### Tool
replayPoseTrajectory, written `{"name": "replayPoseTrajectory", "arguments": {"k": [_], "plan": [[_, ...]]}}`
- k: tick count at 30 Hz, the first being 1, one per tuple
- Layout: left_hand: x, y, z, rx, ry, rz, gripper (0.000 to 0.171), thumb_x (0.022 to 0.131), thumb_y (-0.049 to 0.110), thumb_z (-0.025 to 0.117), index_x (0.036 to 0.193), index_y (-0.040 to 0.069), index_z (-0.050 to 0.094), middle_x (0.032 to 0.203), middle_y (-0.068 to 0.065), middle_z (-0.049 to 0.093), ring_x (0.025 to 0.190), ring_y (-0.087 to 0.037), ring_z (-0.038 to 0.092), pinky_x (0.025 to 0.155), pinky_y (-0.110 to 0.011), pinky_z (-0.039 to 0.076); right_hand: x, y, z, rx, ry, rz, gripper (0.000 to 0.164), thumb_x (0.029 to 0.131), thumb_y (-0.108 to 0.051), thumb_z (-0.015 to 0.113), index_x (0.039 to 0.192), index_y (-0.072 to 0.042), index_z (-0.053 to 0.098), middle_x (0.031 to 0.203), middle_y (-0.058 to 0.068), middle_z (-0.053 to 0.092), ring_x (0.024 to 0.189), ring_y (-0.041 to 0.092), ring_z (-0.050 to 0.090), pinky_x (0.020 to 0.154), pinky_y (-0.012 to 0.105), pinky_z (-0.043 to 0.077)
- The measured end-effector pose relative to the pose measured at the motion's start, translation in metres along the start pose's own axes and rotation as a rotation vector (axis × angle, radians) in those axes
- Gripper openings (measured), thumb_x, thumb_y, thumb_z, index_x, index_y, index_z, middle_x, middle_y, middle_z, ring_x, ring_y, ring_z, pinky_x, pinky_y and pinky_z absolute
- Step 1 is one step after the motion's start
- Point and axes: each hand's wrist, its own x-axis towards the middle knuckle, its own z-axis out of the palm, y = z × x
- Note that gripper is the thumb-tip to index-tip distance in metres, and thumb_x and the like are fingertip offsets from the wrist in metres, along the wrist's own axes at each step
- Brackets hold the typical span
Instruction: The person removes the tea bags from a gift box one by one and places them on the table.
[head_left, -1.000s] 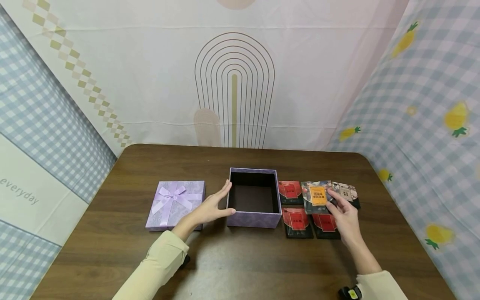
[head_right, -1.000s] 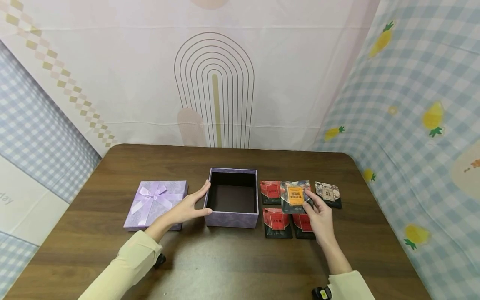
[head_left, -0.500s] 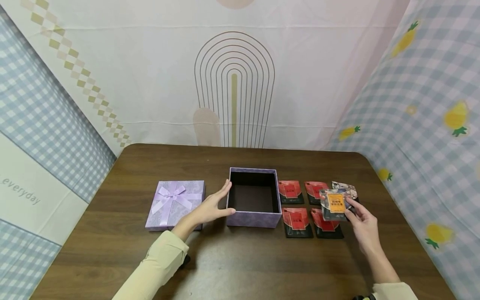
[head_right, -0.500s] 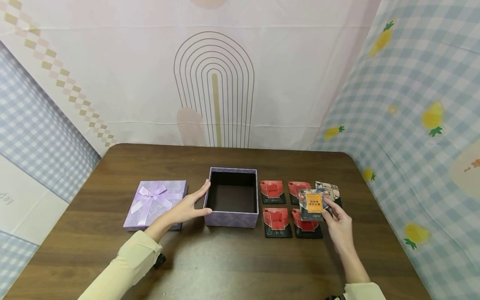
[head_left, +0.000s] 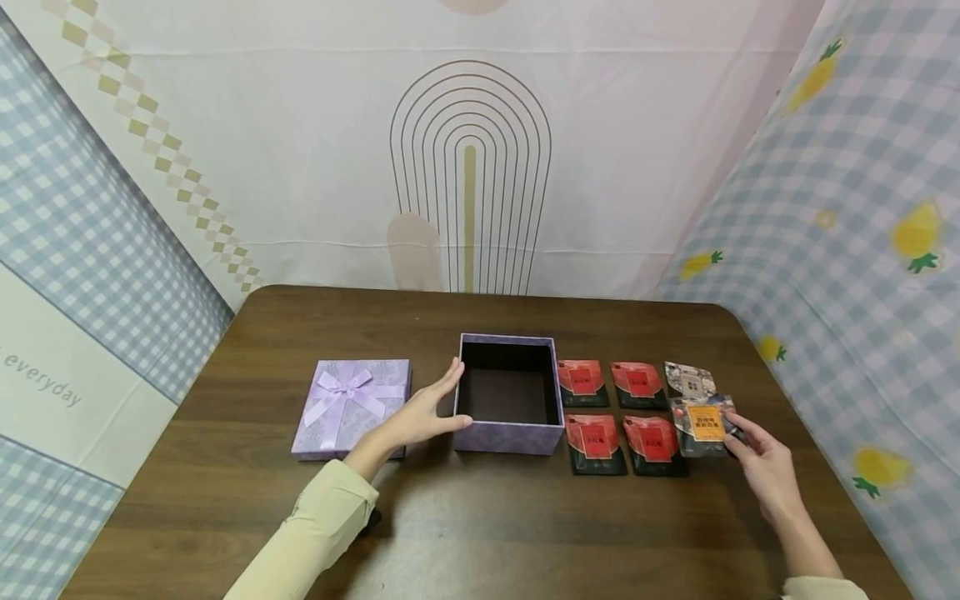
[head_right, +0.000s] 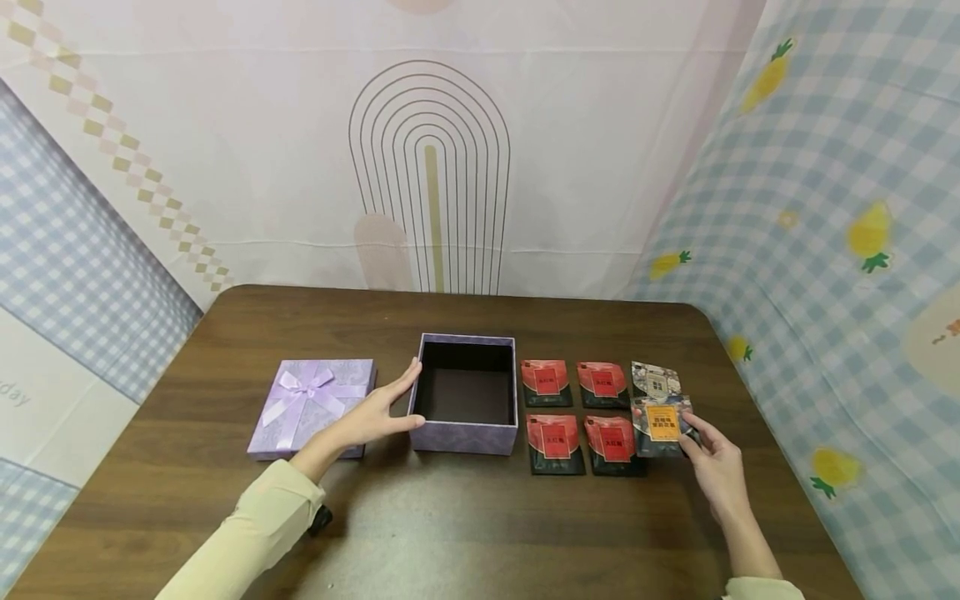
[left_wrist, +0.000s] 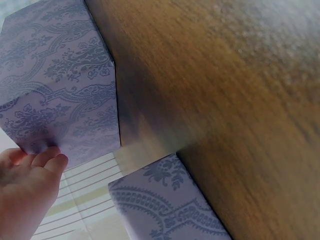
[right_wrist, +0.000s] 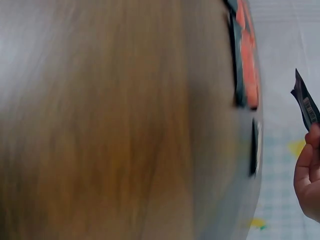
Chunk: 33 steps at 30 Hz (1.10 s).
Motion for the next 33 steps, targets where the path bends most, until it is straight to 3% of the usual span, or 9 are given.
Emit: {"name": "replayPoseTrajectory", "arguments": {"k": [7,10,12,14,17,19,21,26,33], "plan": [[0.0,-0.001,-0.001,0.003,0.014,-0.015,0.084,0.083,0.022,0.066,0.145,0.001,0.013,0.151,-0.014,0.004,0.135,-0.032,0.017,0.109,-0.046,0.018,-0.012,-0.015,-0.018,-0.096,-0.078,0.051,0.047,0.09,-0.032,0.057,0.133,-0.016,0.049,0.11,-0.034,0.044,0.09,-0.021,0.045,0.064,0.011,0.048],[0.0,0.0,-0.002,0.003,0.014,-0.013,0.084,0.083,0.023,0.066,0.145,0.001,0.013,0.151,-0.014,0.003,0.136,-0.031,0.016,0.109,-0.045,0.017,-0.02,-0.032,-0.019,-0.182,-0.102,0.075,0.049,0.091,-0.029,0.055,0.134,-0.007,0.046,0.116,-0.022,0.048,0.084,-0.024,0.043,0.064,0.01,0.047],[0.0,0.0,-0.002,0.003,0.011,-0.01,0.084,0.083,0.023,0.066,0.145,0.001,0.013,0.151,-0.014,0.003,0.136,-0.032,0.016,0.109,-0.046,0.017,-0.023,-0.04,-0.018,-0.267,-0.114,0.063,0.048,0.092,-0.024,0.053,0.132,0.002,0.045,0.123,-0.002,0.052,0.082,-0.023,0.04,0.062,0.011,0.046],[0.001,0.001,-0.001,0.005,0.009,-0.007,0.084,0.083,0.023,0.065,0.145,0.0,0.013,0.151,-0.015,0.003,0.135,-0.032,0.016,0.109,-0.046,0.017,-0.024,-0.045,-0.016,-0.377,-0.12,0.031,0.045,0.093,-0.019,0.051,0.129,0.008,0.045,0.122,0.019,0.051,0.08,-0.015,0.042,0.06,0.014,0.044],[0.001,0.002,0.0,0.003,0.006,-0.002,0.084,0.083,0.024,0.065,0.145,0.0,0.012,0.151,-0.016,0.003,0.135,-0.034,0.016,0.109,-0.047,0.018,-0.023,-0.046,-0.016,-0.502,-0.115,-0.026,0.04,0.091,-0.012,0.05,0.123,0.012,0.048,0.119,0.037,0.048,0.091,0.018,0.057,0.071,0.034,0.047],[0.001,0.003,0.001,0.0,0.001,-0.006,0.085,0.083,0.024,0.065,0.145,0.0,0.012,0.151,-0.016,0.003,0.135,-0.033,0.017,0.109,-0.047,0.018,-0.022,-0.045,-0.015,-0.565,-0.111,-0.041,0.038,0.09,-0.01,0.051,0.121,0.012,0.049,0.119,0.039,0.046,0.1,0.045,0.051,0.077,0.049,0.043],[0.001,0.003,0.002,-0.003,-0.002,-0.009,0.085,0.083,0.023,0.065,0.145,0.0,0.012,0.151,-0.016,0.003,0.135,-0.033,0.017,0.109,-0.047,0.018,-0.022,-0.044,-0.015,-0.598,-0.112,-0.056,0.037,0.088,-0.008,0.052,0.119,0.012,0.05,0.119,0.041,0.042,0.107,0.058,0.039,0.081,0.061,0.035],[0.002,0.005,0.004,-0.004,0.008,-0.009,0.084,0.083,0.022,0.066,0.145,-0.001,0.013,0.151,-0.016,0.004,0.135,-0.033,0.017,0.109,-0.046,0.018,-0.023,-0.04,-0.015,-0.631,-0.109,-0.071,0.036,0.086,-0.006,0.054,0.118,0.011,0.051,0.119,0.041,0.042,0.105,0.06,0.038,0.081,0.062,0.035],[0.002,0.006,0.002,-0.002,0.01,-0.003,0.083,0.083,0.022,0.066,0.144,-0.001,0.014,0.151,-0.017,0.004,0.135,-0.034,0.017,0.109,-0.046,0.019,-0.024,-0.042,-0.014,-0.631,-0.125,-0.117,0.031,0.087,-0.003,0.052,0.114,0.012,0.053,0.105,0.037,0.055,0.097,0.053,0.049,0.075,0.059,0.038]]}}
